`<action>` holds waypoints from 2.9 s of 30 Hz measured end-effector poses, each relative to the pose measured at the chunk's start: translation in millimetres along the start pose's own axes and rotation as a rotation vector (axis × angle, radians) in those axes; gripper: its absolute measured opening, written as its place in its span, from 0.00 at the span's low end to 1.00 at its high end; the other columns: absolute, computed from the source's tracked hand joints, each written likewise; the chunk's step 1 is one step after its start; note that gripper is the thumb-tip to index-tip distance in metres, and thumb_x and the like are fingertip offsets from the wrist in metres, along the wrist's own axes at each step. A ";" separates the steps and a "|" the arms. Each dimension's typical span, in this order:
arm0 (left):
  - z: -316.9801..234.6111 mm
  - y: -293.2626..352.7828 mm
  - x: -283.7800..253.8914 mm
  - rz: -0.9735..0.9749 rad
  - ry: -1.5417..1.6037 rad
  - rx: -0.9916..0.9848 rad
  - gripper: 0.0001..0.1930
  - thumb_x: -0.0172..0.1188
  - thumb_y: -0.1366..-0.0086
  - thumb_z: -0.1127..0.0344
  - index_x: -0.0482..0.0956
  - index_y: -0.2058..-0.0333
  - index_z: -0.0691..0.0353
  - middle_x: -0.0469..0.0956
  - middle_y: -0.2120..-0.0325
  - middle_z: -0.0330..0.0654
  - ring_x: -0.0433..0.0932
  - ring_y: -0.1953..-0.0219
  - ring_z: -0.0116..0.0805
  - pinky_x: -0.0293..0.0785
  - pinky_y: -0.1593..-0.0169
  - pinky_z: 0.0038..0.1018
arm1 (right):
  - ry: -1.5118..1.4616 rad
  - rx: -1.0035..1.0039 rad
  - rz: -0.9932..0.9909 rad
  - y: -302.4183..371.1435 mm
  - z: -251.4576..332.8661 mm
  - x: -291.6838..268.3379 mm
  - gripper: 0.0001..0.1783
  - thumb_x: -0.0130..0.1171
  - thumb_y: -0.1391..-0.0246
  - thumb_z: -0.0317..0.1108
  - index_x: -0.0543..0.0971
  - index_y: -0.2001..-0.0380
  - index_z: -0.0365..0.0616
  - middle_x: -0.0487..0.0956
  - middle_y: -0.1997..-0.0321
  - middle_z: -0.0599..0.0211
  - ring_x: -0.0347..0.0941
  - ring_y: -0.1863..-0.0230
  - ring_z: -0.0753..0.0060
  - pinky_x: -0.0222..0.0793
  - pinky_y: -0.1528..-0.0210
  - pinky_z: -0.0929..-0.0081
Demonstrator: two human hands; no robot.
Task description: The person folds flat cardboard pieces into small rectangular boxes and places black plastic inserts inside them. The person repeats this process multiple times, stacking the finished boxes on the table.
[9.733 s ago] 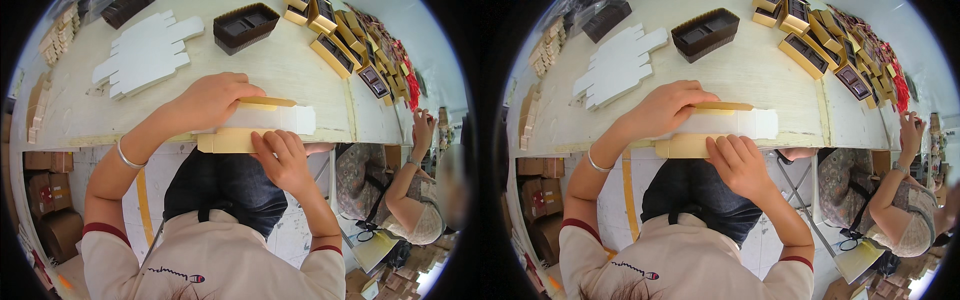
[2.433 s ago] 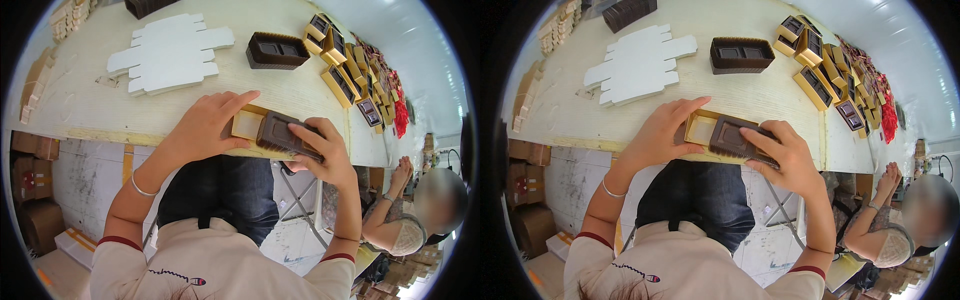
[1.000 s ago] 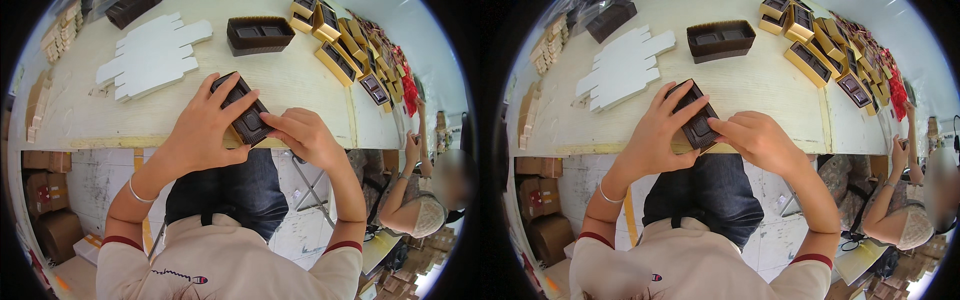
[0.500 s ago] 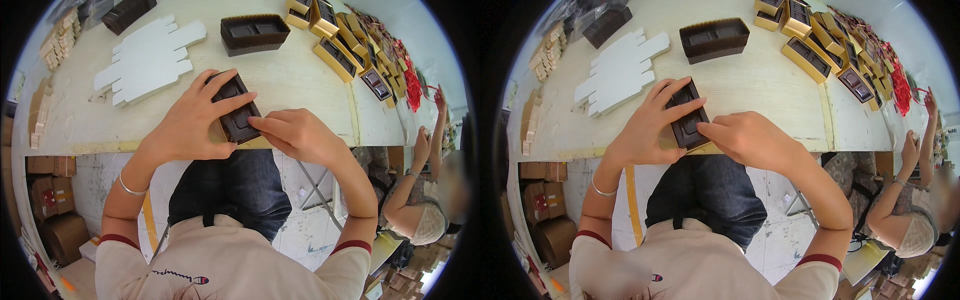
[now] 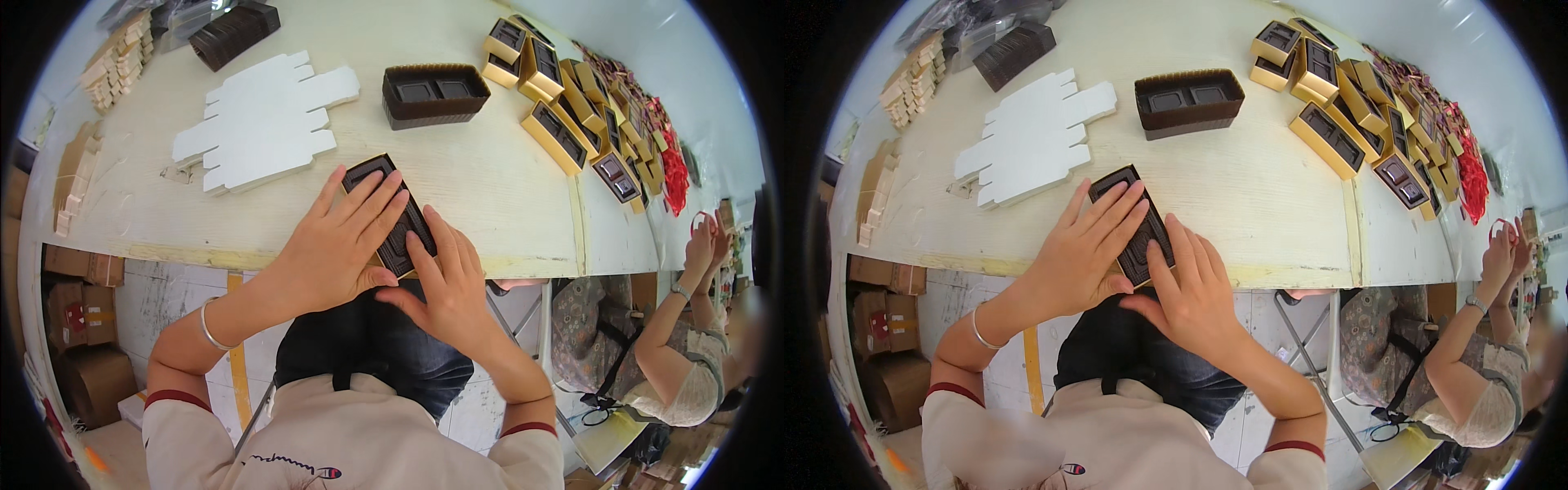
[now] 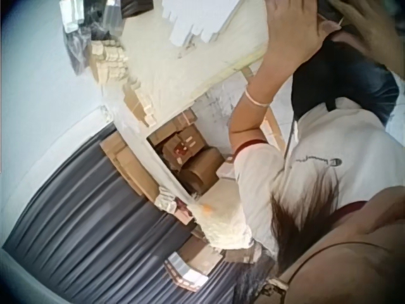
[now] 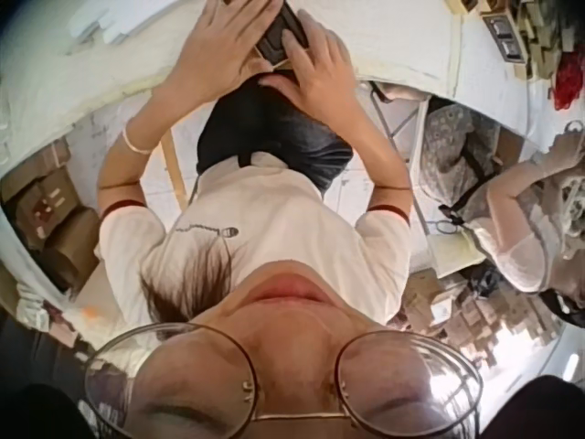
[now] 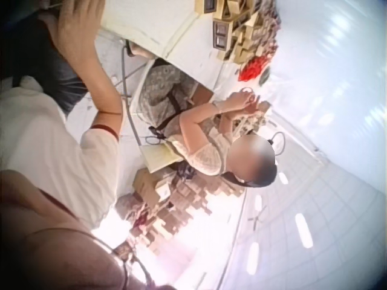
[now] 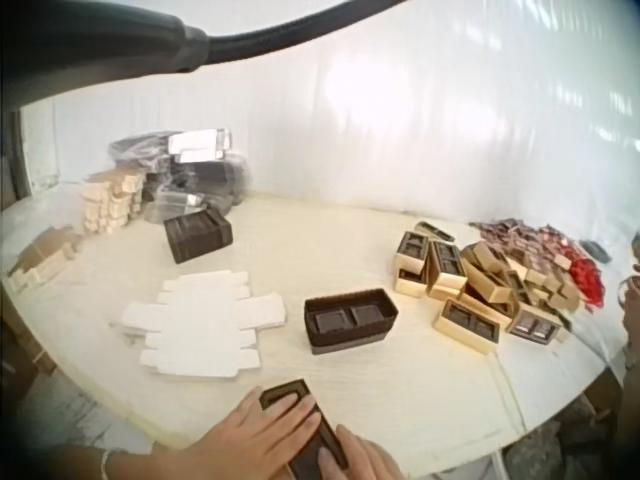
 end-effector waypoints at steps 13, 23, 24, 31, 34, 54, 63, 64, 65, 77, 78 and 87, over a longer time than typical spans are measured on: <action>-41.2 45.1 -113.9 -0.349 1.583 0.491 0.22 0.57 0.36 0.45 0.82 0.71 0.61 0.79 0.67 0.45 0.75 0.66 0.41 0.72 0.61 0.35 | 0.239 0.274 -0.229 0.6 -185.6 -135.4 0.36 0.64 0.48 0.33 0.64 0.36 0.44 0.59 0.31 0.50 0.56 0.32 0.50 0.54 0.33 0.59; -103.3 50.8 -172.9 -0.180 1.601 1.041 0.22 0.49 0.30 0.50 0.77 0.80 0.54 0.78 0.76 0.32 0.73 0.74 0.26 0.65 0.69 0.23 | 0.384 0.322 -0.669 23.9 -191.4 -88.5 0.19 0.58 0.45 0.26 0.73 0.49 0.39 0.69 0.43 0.49 0.62 0.39 0.48 0.58 0.38 0.57; -124.9 53.3 -164.1 -0.346 1.596 0.971 0.22 0.50 0.30 0.50 0.78 0.80 0.54 0.78 0.75 0.32 0.73 0.74 0.26 0.66 0.69 0.24 | 0.338 0.341 -0.687 24.8 -194.8 -84.1 0.15 0.58 0.46 0.25 0.75 0.54 0.38 0.71 0.48 0.51 0.65 0.44 0.49 0.61 0.42 0.58; -115.5 8.6 -131.0 0.198 1.498 0.561 0.17 0.61 0.38 0.52 0.80 0.72 0.62 0.78 0.71 0.45 0.76 0.68 0.37 0.70 0.63 0.32 | 0.185 0.368 -0.676 20.4 -194.0 -89.2 0.15 0.56 0.50 0.21 0.74 0.57 0.36 0.70 0.51 0.46 0.67 0.47 0.42 0.62 0.43 0.59; -43.1 -7.5 -94.8 -0.045 0.975 -0.106 0.17 0.64 0.40 0.60 0.78 0.55 0.63 0.78 0.57 0.42 0.74 0.51 0.33 0.67 0.45 0.30 | 0.082 0.364 -0.671 10.4 -193.8 -78.6 0.14 0.56 0.51 0.21 0.75 0.59 0.36 0.71 0.52 0.47 0.67 0.48 0.44 0.63 0.44 0.59; 157.4 48.9 -67.8 0.149 0.052 -0.437 0.20 0.65 0.43 0.67 0.78 0.51 0.66 0.77 0.50 0.53 0.76 0.47 0.45 0.71 0.45 0.33 | 0.082 0.515 -0.798 24.2 -199.8 -62.6 0.12 0.48 0.48 0.24 0.75 0.60 0.34 0.75 0.58 0.43 0.70 0.55 0.41 0.67 0.50 0.54; 112.0 36.4 -87.0 -0.237 -0.103 -0.471 0.06 0.56 0.40 0.75 0.80 0.65 0.70 0.78 0.74 0.57 0.76 0.73 0.54 0.71 0.66 0.38 | -0.009 0.555 -0.787 9.3 -186.9 -75.1 0.12 0.57 0.54 0.20 0.75 0.63 0.38 0.74 0.59 0.55 0.72 0.57 0.48 0.70 0.56 0.63; 111.5 44.9 -80.0 -0.254 -0.085 -0.492 0.06 0.57 0.40 0.74 0.80 0.66 0.70 0.78 0.74 0.56 0.75 0.73 0.55 0.71 0.67 0.38 | -0.004 0.551 -0.779 10.5 -183.7 -74.6 0.12 0.57 0.54 0.20 0.76 0.63 0.38 0.74 0.60 0.55 0.72 0.57 0.48 0.70 0.56 0.62; 109.7 50.7 -76.2 -0.267 -0.065 -0.508 0.06 0.57 0.40 0.74 0.80 0.67 0.70 0.77 0.75 0.57 0.75 0.74 0.54 0.71 0.67 0.37 | 0.001 0.548 -0.772 11.8 -181.0 -76.8 0.11 0.57 0.54 0.20 0.76 0.63 0.39 0.74 0.60 0.55 0.72 0.58 0.48 0.70 0.57 0.61; 119.4 65.5 -78.0 -0.317 0.643 -0.779 0.02 0.64 0.45 0.76 0.81 0.73 0.68 0.80 0.75 0.36 0.73 0.73 0.20 0.71 0.68 0.20 | -0.061 0.590 -0.737 5.9 -188.3 -75.0 0.12 0.56 0.53 0.18 0.75 0.62 0.37 0.74 0.61 0.53 0.73 0.61 0.48 0.71 0.59 0.63; 121.1 68.2 -77.6 -0.296 0.738 -0.816 0.02 0.64 0.45 0.75 0.80 0.73 0.67 0.79 0.75 0.36 0.73 0.73 0.20 0.71 0.66 0.20 | -0.076 0.599 -0.727 6.5 -187.3 -73.7 0.12 0.56 0.53 0.18 0.75 0.62 0.37 0.74 0.61 0.54 0.73 0.62 0.49 0.72 0.60 0.64; 6.0 46.2 -135.0 -0.613 -0.253 -0.220 0.03 0.58 0.39 0.75 0.80 0.69 0.65 0.81 0.69 0.42 0.80 0.66 0.36 0.76 0.62 0.27 | 0.014 0.456 -0.736 13.4 -153.3 -84.8 0.17 0.60 0.52 0.25 0.73 0.56 0.36 0.75 0.60 0.53 0.73 0.63 0.55 0.70 0.61 0.66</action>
Point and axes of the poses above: each hand's wrist, its own y-axis away from the middle knuckle, its own x-axis out of the palm, z = x × y, the point moved 2 cm from there along -y, towards the middle knuckle
